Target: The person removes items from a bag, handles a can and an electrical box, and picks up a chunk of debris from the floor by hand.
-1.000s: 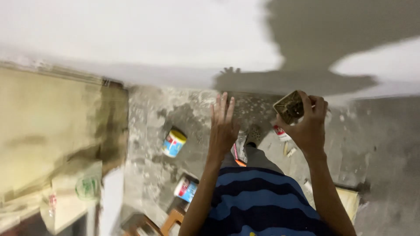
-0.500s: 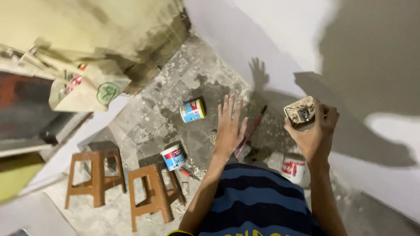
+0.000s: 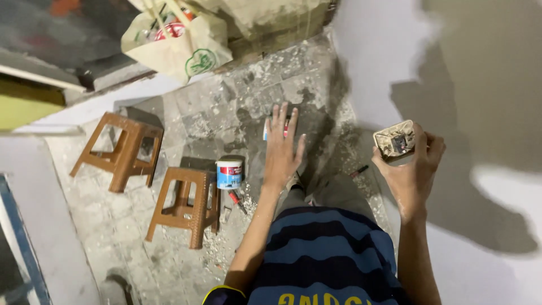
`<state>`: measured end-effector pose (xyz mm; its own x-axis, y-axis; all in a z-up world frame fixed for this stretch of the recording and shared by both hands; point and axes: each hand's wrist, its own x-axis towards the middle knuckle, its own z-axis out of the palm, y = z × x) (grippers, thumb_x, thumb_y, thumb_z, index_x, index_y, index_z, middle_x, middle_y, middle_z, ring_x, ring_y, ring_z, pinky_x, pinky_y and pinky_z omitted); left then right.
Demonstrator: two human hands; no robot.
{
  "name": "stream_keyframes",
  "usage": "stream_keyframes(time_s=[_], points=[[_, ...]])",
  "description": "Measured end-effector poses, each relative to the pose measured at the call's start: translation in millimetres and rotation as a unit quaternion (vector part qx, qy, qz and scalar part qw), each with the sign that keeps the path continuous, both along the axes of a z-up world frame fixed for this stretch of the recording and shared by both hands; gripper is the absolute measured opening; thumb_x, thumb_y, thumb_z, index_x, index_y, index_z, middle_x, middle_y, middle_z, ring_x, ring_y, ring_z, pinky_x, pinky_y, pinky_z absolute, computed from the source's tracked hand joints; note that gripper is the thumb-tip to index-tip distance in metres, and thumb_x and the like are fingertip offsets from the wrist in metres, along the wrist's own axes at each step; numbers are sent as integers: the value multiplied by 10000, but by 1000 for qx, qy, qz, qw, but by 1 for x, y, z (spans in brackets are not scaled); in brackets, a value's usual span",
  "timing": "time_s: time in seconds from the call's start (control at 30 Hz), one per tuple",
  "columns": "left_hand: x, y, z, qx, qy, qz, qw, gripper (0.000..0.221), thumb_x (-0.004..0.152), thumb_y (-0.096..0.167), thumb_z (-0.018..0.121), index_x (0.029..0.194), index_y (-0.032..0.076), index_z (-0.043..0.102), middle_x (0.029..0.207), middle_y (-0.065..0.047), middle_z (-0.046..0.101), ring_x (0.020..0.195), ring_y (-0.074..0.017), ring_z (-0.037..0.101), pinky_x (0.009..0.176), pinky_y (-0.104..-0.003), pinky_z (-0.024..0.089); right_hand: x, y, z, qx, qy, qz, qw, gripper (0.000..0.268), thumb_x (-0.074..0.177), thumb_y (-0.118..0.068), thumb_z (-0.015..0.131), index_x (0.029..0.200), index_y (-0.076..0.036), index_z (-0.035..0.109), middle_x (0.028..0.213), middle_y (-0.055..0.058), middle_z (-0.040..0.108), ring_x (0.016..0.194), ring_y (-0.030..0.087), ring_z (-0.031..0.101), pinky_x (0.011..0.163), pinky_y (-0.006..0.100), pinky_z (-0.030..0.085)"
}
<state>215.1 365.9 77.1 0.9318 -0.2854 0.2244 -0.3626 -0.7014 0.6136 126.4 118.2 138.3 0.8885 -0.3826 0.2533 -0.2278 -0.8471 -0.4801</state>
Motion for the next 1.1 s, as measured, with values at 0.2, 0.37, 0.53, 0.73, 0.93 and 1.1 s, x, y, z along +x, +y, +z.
stream_keyframes(time_s=[0.2,0.37,0.53,0.73,0.93,1.1], points=[[21,25,-2,20,30,94,995,654,1030,211,601,1614,103,325,1719,-142,198,1611,-350,127,1305,-578,135,73,-2,-9,29,12,82,996,799,781,-273,936,1445,-56,549,1266,189,457,1223,362,510,1000,519,522],[31,13,3,31,25,171,985,659,1037,223,606,1626,130,326,1722,-127,210,1614,-346,128,1312,-564,140,130,-9,-9,50,14,160,986,786,770,-264,919,1447,-61,575,1281,165,475,1247,354,509,995,501,510],[46,-1,8,7,30,244,969,648,1056,235,605,1625,137,312,1721,-106,229,1621,-338,140,1316,-560,163,187,-14,-7,58,2,255,965,775,773,-261,909,1445,-63,577,1263,153,475,1228,346,509,1044,496,493],[53,6,14,12,28,309,950,676,1040,216,618,1630,118,303,1718,-118,230,1615,-355,144,1308,-555,166,233,0,-12,49,22,335,941,766,761,-262,915,1428,-75,588,1234,157,469,1211,359,493,1039,503,485],[53,38,15,20,27,373,927,662,1030,191,638,1619,117,344,1710,-132,260,1615,-364,170,1321,-541,166,263,26,-10,76,45,370,925,781,773,-264,914,1451,-90,569,1254,159,458,1232,355,490,1049,499,482],[63,73,11,-12,50,392,919,659,1016,172,638,1608,105,356,1698,-151,281,1606,-374,185,1312,-545,177,279,58,-9,60,45,377,923,783,776,-257,925,1456,-98,570,1270,150,461,1250,351,489,1060,495,485]])
